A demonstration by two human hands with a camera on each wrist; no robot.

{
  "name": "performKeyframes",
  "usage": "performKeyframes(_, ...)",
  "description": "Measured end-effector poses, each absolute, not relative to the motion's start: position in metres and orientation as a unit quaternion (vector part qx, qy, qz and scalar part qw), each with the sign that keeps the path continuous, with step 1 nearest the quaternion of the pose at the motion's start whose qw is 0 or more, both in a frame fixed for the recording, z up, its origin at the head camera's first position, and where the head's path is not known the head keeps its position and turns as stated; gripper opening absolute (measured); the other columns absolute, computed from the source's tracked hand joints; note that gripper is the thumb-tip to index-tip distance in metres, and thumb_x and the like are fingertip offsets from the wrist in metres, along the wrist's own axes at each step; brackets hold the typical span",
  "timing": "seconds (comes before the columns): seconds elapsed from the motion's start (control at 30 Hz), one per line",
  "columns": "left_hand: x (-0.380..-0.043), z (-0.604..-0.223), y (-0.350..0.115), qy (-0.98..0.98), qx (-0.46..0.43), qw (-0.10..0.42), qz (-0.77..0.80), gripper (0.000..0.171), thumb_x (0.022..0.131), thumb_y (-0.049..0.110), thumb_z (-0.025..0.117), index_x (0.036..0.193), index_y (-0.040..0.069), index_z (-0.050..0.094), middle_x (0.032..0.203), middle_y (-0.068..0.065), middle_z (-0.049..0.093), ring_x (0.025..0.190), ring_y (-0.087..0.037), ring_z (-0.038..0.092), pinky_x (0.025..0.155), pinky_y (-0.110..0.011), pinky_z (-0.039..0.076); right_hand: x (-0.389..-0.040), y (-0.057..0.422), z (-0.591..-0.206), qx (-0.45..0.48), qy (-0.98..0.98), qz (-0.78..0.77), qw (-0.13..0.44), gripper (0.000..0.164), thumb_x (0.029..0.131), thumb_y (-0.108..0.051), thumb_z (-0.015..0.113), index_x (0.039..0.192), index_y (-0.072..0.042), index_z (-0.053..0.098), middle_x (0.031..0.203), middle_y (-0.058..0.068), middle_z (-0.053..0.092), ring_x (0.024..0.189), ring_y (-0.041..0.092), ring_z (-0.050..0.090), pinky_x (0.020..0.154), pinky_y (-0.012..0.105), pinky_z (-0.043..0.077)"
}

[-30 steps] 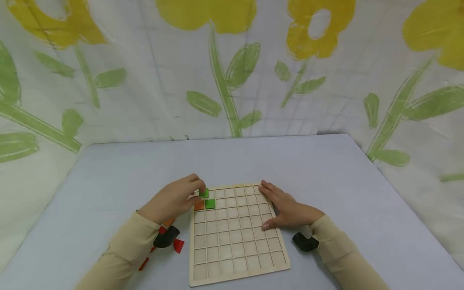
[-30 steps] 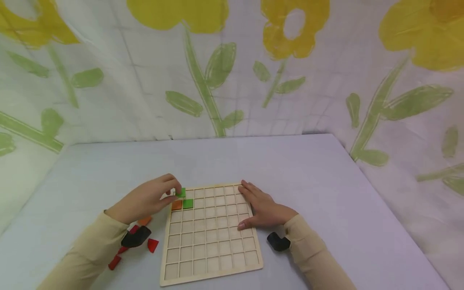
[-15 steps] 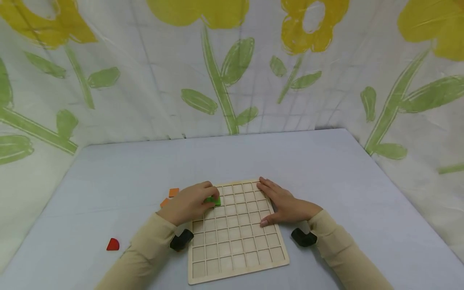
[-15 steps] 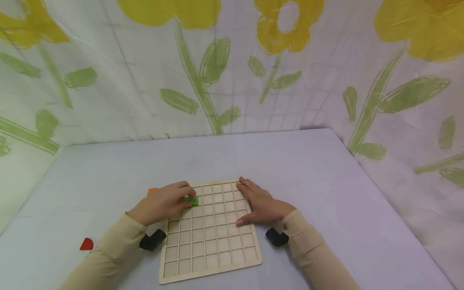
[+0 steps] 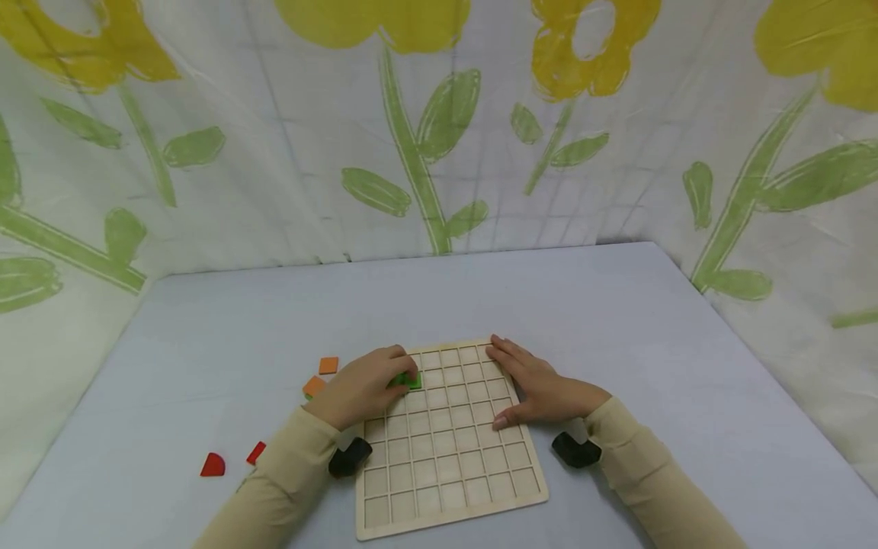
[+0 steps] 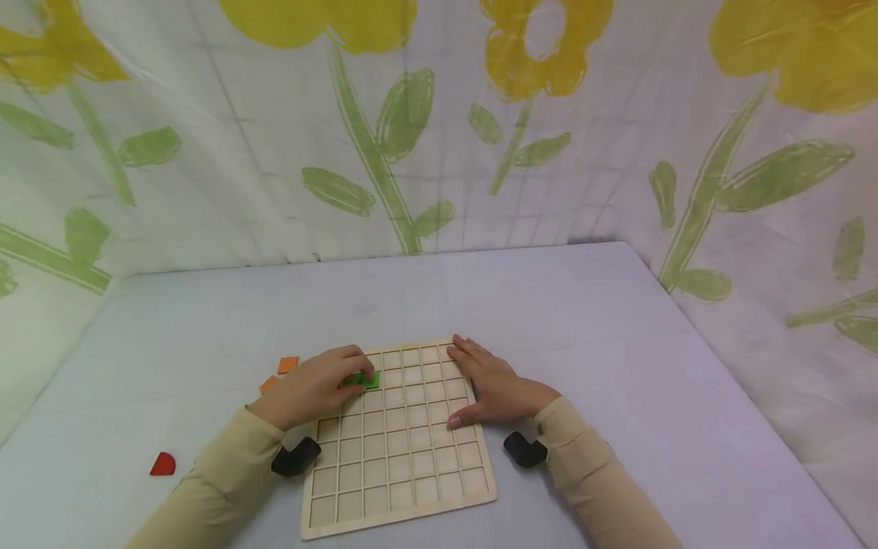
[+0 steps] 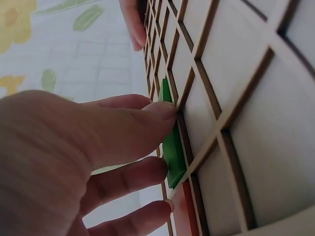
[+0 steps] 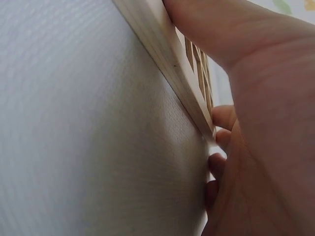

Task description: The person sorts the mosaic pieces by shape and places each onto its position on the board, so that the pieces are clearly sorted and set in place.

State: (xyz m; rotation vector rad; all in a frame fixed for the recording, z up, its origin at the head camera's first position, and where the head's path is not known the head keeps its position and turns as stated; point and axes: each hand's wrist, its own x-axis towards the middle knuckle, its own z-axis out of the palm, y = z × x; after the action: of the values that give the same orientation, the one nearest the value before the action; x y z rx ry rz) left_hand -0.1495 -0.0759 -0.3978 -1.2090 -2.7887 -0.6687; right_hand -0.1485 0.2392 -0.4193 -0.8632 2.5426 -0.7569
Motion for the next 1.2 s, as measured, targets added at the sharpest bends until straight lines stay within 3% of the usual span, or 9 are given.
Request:
performKeyframes(0.23, -0.151, -0.401, -0.075, -0.895, -0.394, 0.028, -0.207, 0.014, 0.083, 0.009, 0.074, 0.094, 0.013, 0.066, 0.096, 0.001, 0.061, 0.086, -0.015, 0.06, 0.074, -0.029, 0.051, -0.149, 0.239, -0.42, -0.302, 0.899, -0.265, 0.174, 0.112, 0.075, -0.059, 0.072, 0.154, -0.01, 0.01, 0.161, 0.009, 0.0, 0.147, 0.032, 0.001, 0.112, 0.059, 0.016)
performKeyframes(0.63, -0.149, -0.385, -0.093, -0.915, -0.345, -0.003, -0.207, 0.012, 0.085, 0.008, 0.071, 0.095, 0.013, 0.067, 0.1, 0.001, 0.059, 0.095, -0.018, 0.058, 0.079, -0.034, 0.05, -0.147, 0.237, -0.418, -0.299, 0.898, -0.273, 0.175, 0.112, 0.074, -0.056, 0.074, 0.153, -0.008, 0.012, 0.161, 0.011, 0.001, 0.147, 0.034, 0.002, 0.111, 0.062, 0.015)
performKeyframes(0.93, -0.146, -0.353, -0.146, -0.942, -0.263, -0.08, -0.191, 0.009, 0.085, 0.008, 0.07, 0.086, 0.013, 0.063, 0.08, 0.006, 0.057, 0.074, -0.011, 0.05, 0.065, -0.028, 0.044, -0.143, 0.238, -0.423, -0.302, 0.897, -0.274, 0.17, 0.11, 0.076, -0.059, 0.071, 0.154, -0.008, 0.011, 0.161, 0.012, 0.002, 0.147, 0.035, 0.002, 0.111, 0.061, 0.016)
performKeyframes(1.2, -0.142, -0.352, -0.166, -0.954, -0.183, -0.153, -0.183, 0.016, 0.081, 0.015, 0.073, 0.085, 0.009, 0.058, 0.077, 0.0, 0.053, 0.067, -0.015, 0.047, 0.057, -0.03, 0.04, -0.143, 0.239, -0.42, -0.312, 0.899, -0.259, 0.168, 0.111, 0.077, -0.058, 0.07, 0.154, -0.009, 0.009, 0.161, 0.01, 0.0, 0.147, 0.032, 0.0, 0.112, 0.059, 0.016)
